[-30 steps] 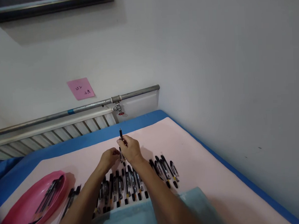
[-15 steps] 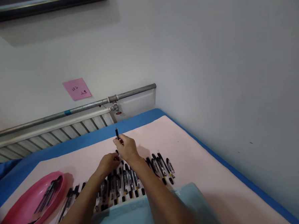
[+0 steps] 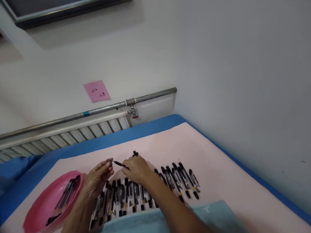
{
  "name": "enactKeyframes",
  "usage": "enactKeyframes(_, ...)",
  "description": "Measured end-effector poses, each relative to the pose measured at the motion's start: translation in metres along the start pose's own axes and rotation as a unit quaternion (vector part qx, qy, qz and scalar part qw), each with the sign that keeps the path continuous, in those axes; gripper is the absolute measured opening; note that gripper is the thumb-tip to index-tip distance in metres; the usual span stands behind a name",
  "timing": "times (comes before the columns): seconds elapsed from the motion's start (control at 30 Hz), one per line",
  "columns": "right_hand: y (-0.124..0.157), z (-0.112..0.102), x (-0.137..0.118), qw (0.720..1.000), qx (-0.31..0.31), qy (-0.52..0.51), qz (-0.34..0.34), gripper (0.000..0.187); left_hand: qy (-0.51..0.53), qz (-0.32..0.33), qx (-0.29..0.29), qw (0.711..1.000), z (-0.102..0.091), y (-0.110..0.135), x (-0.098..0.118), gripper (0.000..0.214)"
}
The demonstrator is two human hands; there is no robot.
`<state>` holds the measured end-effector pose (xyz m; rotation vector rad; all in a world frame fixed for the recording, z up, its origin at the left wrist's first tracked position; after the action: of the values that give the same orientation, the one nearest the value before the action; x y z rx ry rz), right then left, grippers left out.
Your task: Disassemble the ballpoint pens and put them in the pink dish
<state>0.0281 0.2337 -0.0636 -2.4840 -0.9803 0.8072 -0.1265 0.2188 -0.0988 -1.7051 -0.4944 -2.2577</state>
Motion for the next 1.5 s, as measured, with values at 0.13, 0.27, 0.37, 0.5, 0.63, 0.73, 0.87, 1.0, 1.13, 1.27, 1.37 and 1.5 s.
enactKeyframes(0.13, 0.001, 0.006, -0.003, 1.0, -0.004, 0.025, -0.014, 0.013, 0.05, -0.024, -0.014, 0.998, -0.001, 0.0, -0.009, 0.035)
enactKeyframes(0.27, 0.0, 0.009, -0.003, 0.999, -0.005, 0.048, -0.024, 0.013, 0.067, -0.038, -0.027, 0.997, -0.002, -0.001, -0.01, 0.031)
enactKeyframes(0.37, -0.001, 0.01, -0.002, 0.998, -0.017, 0.06, -0.021, 0.014, 0.07, -0.044, -0.031, 0.996, -0.002, -0.002, -0.009, 0.031)
enactKeyframes(0.5, 0.0, 0.01, -0.001, 0.997, -0.031, 0.069, -0.016, 0.016, 0.066, -0.048, -0.036, 0.996, -0.001, -0.002, -0.008, 0.033)
enactKeyframes(0.63, 0.0, 0.01, -0.001, 0.996, -0.038, 0.076, -0.017, 0.017, 0.051, -0.043, -0.04, 0.997, -0.001, -0.004, -0.007, 0.034)
enactKeyframes(0.73, 0.0, 0.011, -0.002, 0.996, -0.044, 0.081, -0.018, 0.018, 0.04, -0.038, -0.043, 0.998, -0.002, -0.005, -0.005, 0.034)
enactKeyframes(0.87, 0.0, 0.009, -0.003, 0.994, -0.049, 0.092, -0.024, 0.018, 0.02, -0.038, -0.049, 0.998, -0.004, -0.004, -0.002, 0.034)
enactKeyframes(1.0, 0.0, 0.007, -0.007, 0.99, -0.06, 0.125, -0.039, 0.017, -0.055, -0.026, -0.061, 0.996, -0.008, -0.003, 0.002, 0.033)
enactKeyframes(1.13, 0.002, 0.011, -0.014, 0.987, -0.08, 0.132, -0.046, 0.016, -0.134, -0.009, -0.061, 0.989, -0.014, -0.005, 0.006, 0.03)
enactKeyframes(1.27, 0.002, 0.017, -0.023, 0.988, -0.09, 0.116, -0.044, 0.019, -0.081, -0.046, -0.047, 0.995, -0.014, -0.005, 0.002, 0.031)
enactKeyframes(1.37, 0.001, 0.02, -0.025, 0.992, -0.084, 0.089, -0.015, 0.019, -0.009, -0.067, -0.006, 0.998, -0.014, -0.005, -0.002, 0.033)
enactKeyframes(1.5, 0.001, 0.019, -0.025, 0.995, -0.071, 0.069, 0.024, 0.019, 0.037, -0.075, 0.011, 0.996, -0.009, -0.004, -0.006, 0.029)
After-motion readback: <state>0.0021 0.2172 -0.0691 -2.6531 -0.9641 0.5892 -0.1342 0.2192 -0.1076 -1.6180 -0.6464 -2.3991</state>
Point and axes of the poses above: each hand's wrist, its own y-axis away from the middle knuckle, its own z-axis out of the palm, x = y × z, the point moved 7 cm from there along -y, towards the middle knuckle, and after that the axes turned 11 degrees about x, right-handed, at the moved point
